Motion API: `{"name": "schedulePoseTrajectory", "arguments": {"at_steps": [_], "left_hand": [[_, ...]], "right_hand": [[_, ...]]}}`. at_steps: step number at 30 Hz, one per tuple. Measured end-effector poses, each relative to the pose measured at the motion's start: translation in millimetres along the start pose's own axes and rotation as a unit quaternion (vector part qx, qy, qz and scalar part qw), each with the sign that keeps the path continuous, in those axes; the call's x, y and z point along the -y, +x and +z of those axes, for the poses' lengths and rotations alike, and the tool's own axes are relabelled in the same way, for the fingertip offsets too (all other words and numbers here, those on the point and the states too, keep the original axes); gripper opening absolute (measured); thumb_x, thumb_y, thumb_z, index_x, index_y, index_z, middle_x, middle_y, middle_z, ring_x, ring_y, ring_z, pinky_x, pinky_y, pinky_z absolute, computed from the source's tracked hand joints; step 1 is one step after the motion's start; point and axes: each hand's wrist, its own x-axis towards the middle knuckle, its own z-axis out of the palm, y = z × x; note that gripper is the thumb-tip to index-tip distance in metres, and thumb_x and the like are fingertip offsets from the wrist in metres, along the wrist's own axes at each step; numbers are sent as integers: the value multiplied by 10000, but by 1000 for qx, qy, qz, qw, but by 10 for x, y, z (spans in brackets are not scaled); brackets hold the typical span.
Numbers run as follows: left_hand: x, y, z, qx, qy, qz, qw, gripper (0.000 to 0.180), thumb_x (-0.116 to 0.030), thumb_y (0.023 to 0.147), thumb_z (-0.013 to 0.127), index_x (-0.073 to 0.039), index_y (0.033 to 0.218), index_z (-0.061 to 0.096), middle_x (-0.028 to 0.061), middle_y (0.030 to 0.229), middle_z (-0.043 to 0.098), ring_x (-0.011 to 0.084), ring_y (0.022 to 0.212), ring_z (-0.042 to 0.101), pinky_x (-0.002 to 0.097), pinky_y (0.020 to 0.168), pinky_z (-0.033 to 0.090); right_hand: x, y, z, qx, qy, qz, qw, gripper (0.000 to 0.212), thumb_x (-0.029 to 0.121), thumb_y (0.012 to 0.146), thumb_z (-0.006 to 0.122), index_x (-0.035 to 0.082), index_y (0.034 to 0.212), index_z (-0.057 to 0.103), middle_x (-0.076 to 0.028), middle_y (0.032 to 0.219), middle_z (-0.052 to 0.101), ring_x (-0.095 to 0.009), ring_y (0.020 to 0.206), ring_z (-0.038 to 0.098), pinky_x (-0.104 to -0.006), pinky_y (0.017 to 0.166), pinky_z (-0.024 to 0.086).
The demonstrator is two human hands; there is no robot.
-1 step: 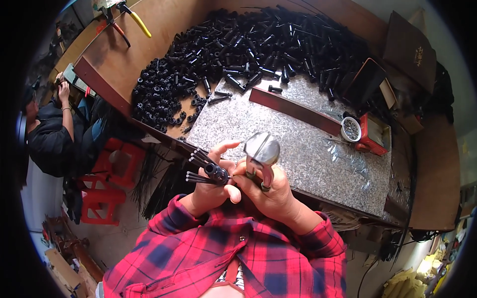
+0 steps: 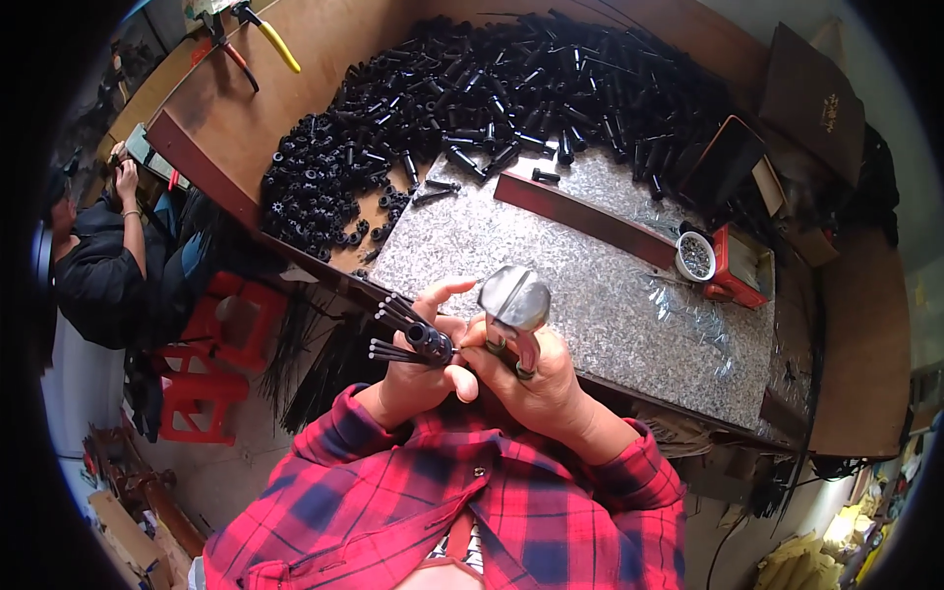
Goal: Assembling metal support rods into plastic housings for wiper blades.
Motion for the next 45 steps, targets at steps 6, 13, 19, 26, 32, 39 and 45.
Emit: {"name": "schedulePoseTrajectory", "arguments": {"at_steps": [6, 13, 19, 26, 32, 39, 45], "left_hand": [[104, -39, 20, -2, -30, -8, 1000, 967, -298, 566, 905, -64, 1343, 378, -46, 668, 541, 31, 627, 483, 198, 614, 421], [95, -20, 16, 16, -20, -2, 1000, 958, -291, 577, 899, -65, 1343, 372, -24, 720, 594, 30, 668, 522, 201, 646, 439], [101, -32, 53, -3, -106, -18, 994, 957, -306, 572, 899, -69, 1339, 379, -1, 767, 632, 42, 686, 545, 213, 685, 467], [124, -31, -10, 0, -23, -20, 1000, 971, -307, 534, 919, -61, 1323, 408, -25, 759, 617, 41, 690, 535, 208, 700, 459], [106, -25, -216, 73, -6, -35, 997, 1063, -398, 505, 855, -5, 1354, 350, -63, 654, 521, 30, 624, 486, 195, 633, 403], [155, -105, -482, 56, -79, -41, 994, 1099, -508, 512, 786, 34, 1360, 345, -66, 546, 400, 29, 530, 405, 208, 503, 314], [200, -96, -651, 47, -168, -44, 984, 831, -256, 553, 895, -20, 1261, 530, -75, 540, 439, 6, 522, 402, 197, 489, 295]], "right_hand": [[-55, -53, 11, -2, -34, 0, 999, 169, -87, 791, 627, 23, 911, 585, -118, 894, 606, -212, 842, 581, -330, 732, 480], [-73, -72, 24, -6, -28, 5, 1000, 163, -101, 804, 602, 20, 911, 578, -116, 896, 591, -198, 827, 576, -323, 719, 477], [-59, -63, 20, 9, -54, -7, 998, 141, -99, 816, 585, 6, 907, 566, -109, 894, 577, -203, 827, 572, -316, 715, 467], [-151, -53, 23, 17, -101, -43, 994, 142, -88, 804, 605, 19, 888, 562, -89, 860, 580, -211, 838, 576, -325, 712, 466], [21, 4, 73, 29, -24, 112, 993, 180, -15, 779, 690, 41, 864, 542, -29, 813, 546, -122, 765, 535, -267, 663, 434], [97, -138, -238, 109, -165, 78, 977, 424, 62, 741, 721, 6, 1121, 541, -64, 761, 523, -166, 630, 520, -295, 600, 425], [271, -277, -327, 138, -451, -8, 882, 641, 63, 696, 722, 36, 1299, 503, -103, 706, 495, -267, 582, 547, -371, 517, 444]]}}
